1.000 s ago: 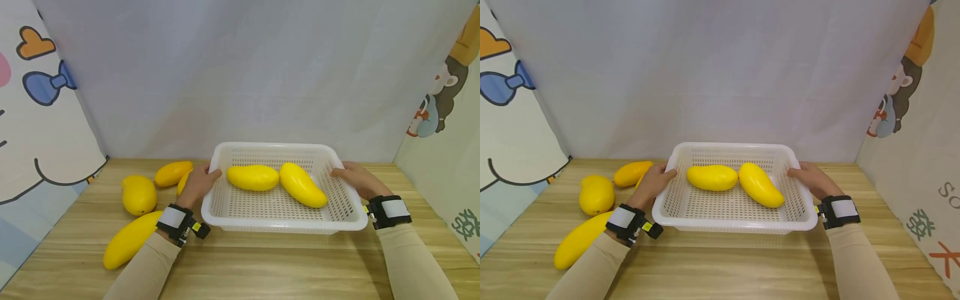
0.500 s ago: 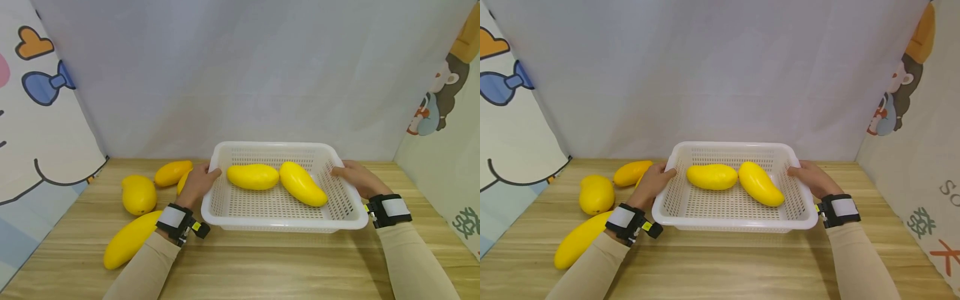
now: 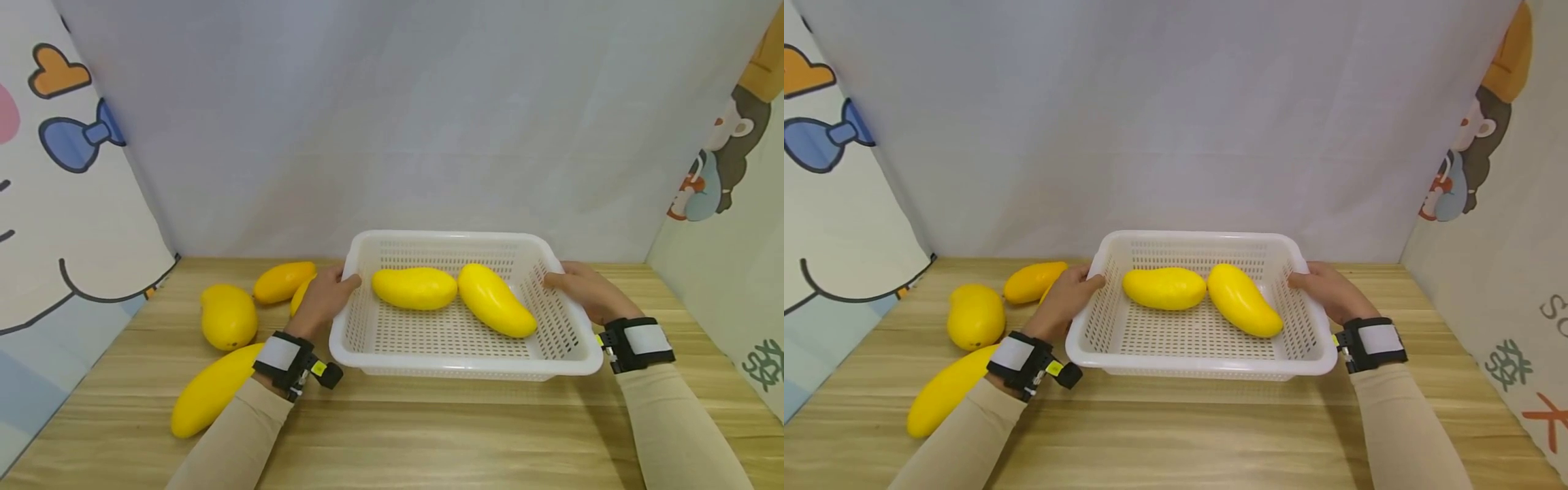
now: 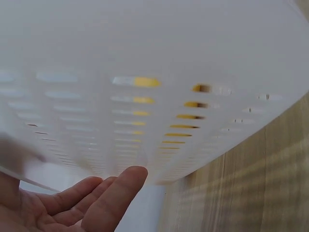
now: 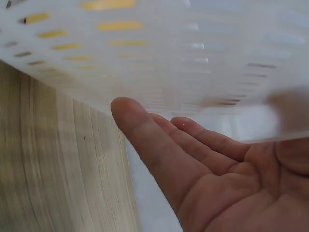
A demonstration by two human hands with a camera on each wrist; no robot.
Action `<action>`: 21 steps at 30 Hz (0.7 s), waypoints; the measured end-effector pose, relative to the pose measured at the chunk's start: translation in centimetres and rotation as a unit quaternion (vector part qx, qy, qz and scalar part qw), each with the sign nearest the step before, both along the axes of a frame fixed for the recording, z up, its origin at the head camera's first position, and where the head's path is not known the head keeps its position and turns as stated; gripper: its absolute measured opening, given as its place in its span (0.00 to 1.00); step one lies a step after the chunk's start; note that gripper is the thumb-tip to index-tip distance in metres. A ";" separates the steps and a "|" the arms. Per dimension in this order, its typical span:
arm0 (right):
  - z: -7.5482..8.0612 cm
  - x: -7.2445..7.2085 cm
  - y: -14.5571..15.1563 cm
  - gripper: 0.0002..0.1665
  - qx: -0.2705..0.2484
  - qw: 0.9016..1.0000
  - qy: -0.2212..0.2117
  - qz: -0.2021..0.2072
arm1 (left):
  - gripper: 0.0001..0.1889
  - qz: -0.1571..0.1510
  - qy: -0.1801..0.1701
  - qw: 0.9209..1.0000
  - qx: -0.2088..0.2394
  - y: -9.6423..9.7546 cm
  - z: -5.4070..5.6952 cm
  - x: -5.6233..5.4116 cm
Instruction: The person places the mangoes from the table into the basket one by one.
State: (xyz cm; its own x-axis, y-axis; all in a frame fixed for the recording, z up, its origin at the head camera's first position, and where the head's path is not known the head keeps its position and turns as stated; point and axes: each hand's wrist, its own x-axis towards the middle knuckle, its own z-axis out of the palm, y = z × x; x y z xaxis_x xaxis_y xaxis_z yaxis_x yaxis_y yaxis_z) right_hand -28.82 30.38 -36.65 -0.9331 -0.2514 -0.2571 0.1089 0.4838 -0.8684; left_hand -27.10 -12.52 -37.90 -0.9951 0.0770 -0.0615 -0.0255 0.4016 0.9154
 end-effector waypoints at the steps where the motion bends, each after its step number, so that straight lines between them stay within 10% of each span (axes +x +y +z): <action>1: 0.0 0.0 0.0 0.34 -0.001 1.000 0.000 0.001 | 0.26 0.001 -0.003 1.000 0.003 0.0 0.0 0.0; 21: 0.0 0.1 -0.1 0.31 -0.003 1.000 0.011 0.004 | 0.25 -0.001 -0.031 1.000 0.000 -0.6 1.4 0.4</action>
State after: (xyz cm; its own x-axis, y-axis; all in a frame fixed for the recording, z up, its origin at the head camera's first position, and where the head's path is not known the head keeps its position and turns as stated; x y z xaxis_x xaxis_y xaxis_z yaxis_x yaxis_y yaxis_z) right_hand -28.68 30.31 -36.61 -0.9364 -0.2602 -0.2355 0.0862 0.4798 -0.8731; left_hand -26.72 -13.11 -36.52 -0.9892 0.0792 -0.1230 -0.0811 0.4025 0.9118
